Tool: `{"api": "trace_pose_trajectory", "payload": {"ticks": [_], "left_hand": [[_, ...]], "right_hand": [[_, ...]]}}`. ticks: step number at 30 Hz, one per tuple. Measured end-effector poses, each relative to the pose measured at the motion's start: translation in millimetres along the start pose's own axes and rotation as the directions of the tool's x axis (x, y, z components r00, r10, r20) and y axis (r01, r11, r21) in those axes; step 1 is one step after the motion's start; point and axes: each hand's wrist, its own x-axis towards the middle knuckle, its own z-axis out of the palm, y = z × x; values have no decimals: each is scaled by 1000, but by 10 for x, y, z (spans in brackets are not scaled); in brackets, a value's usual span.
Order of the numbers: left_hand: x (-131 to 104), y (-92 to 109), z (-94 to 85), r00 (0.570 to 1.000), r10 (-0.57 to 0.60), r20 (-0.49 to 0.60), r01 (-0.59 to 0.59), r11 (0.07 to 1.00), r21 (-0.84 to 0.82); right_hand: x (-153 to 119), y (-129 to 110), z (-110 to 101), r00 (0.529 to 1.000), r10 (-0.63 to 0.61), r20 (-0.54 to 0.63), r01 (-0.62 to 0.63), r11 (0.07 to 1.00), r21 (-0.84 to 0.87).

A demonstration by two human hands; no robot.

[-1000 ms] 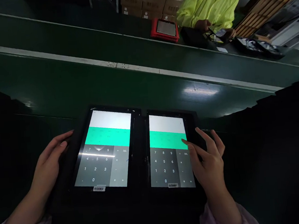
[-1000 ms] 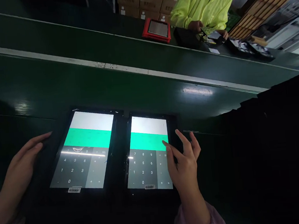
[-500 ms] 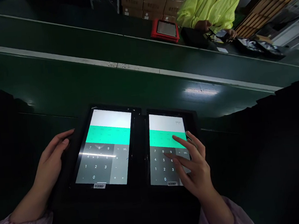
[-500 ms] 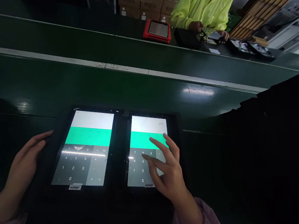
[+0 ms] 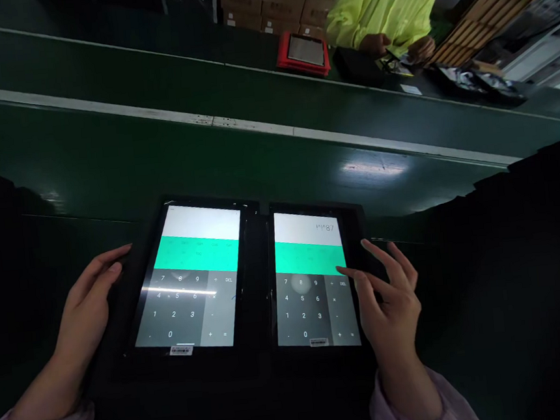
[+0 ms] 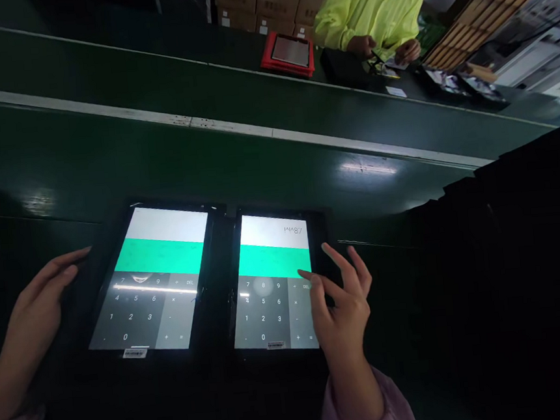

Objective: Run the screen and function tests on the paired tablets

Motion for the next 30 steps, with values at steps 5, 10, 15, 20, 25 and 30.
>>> {"api": "trace_pose_trajectory", "payload": {"ticks": [5,10,15,20,25,30], "left_hand": [[17,-13,17,1000,14,-14,-14,1000,8],[-11,30,21,1000,-2,-14,3,999,44],[-47,75,6,999,1,38,-1,1000,5],[14,115,55,998,21,60,-16,996,-90],[35,115,140,978,-26,209,70,976,-206],[-46,-39,188,938,83,338,2,970,-242]], "right_hand": [[-33,121,22,999,52,0,-52,993,-105],[-36,75,62,992,-58,110,68,994,-82],[-40,96,68,996,-23,86,30,997,-77],[-36,99,114,991,-77,113,82,995,-47],[47,-3,27,996,-63,70,64,998,-15],[184,-501,62,973,-169,158,157,984,86]]}}
